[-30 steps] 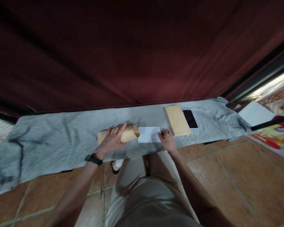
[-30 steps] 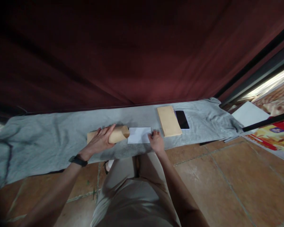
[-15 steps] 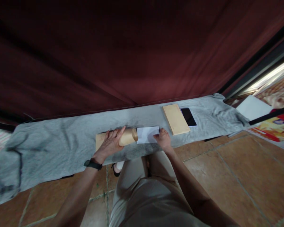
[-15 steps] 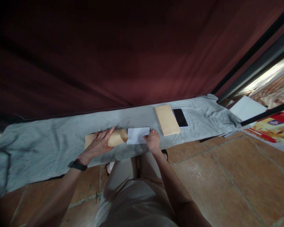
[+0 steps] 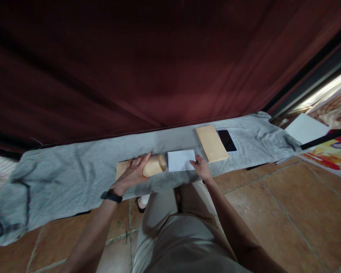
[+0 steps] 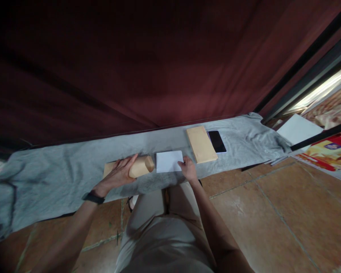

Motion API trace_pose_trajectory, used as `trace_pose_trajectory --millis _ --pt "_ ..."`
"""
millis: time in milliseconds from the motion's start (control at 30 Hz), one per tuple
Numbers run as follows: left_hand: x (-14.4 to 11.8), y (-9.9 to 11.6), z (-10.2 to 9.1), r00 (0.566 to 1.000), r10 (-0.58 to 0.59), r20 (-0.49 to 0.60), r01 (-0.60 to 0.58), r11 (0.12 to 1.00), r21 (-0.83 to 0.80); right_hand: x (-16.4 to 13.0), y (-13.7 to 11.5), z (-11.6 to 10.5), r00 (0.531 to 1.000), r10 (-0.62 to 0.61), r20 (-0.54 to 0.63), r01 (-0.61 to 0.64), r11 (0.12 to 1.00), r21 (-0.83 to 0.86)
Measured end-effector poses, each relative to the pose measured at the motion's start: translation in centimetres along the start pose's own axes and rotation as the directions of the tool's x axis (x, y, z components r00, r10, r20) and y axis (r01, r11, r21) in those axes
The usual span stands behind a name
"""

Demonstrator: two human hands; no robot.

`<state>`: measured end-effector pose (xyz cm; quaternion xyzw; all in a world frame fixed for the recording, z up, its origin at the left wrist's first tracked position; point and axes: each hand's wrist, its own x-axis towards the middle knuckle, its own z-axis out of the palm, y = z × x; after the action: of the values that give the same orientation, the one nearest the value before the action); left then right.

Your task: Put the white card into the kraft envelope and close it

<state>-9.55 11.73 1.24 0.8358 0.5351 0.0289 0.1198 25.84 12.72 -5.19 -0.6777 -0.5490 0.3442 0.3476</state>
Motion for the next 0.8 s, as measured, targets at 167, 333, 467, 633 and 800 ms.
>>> trace_pose_trajectory --millis 167,333,467,633,800 --pt "0.0 -0.2 0.0 1.0 0.02 0.014 -0.02 1.0 0.009 -0.4 1.1 -0.6 0.999 0.019 0.033 -0.031 0.906 0.423" --pt "0.0 -0.2 0.0 0.999 0.033 0.005 -0.033 0.999 0.016 -1.1 1.3 -0.1 0.984 0.158 0.077 -0.174 0.81 0.56" --pt "-0.1 -0.3 0.1 0.999 0.036 0.01 -0.036 0.999 0.004 -1.2 1.0 0.8 0.98 0.181 0.084 -0.197 0.8 0.567" --pt "-0.2 -0.3 0.2 1.0 0.022 0.023 -0.022 1.0 0.015 -1.3 0.5 1.3 0.988 0.127 0.093 -0.157 0.825 0.542" --pt "-0.1 -0.3 0.4 1.0 0.024 0.012 -0.024 0.999 0.036 -1.2 0.2 1.5 0.99 0.099 0.097 -0.134 0.86 0.492"
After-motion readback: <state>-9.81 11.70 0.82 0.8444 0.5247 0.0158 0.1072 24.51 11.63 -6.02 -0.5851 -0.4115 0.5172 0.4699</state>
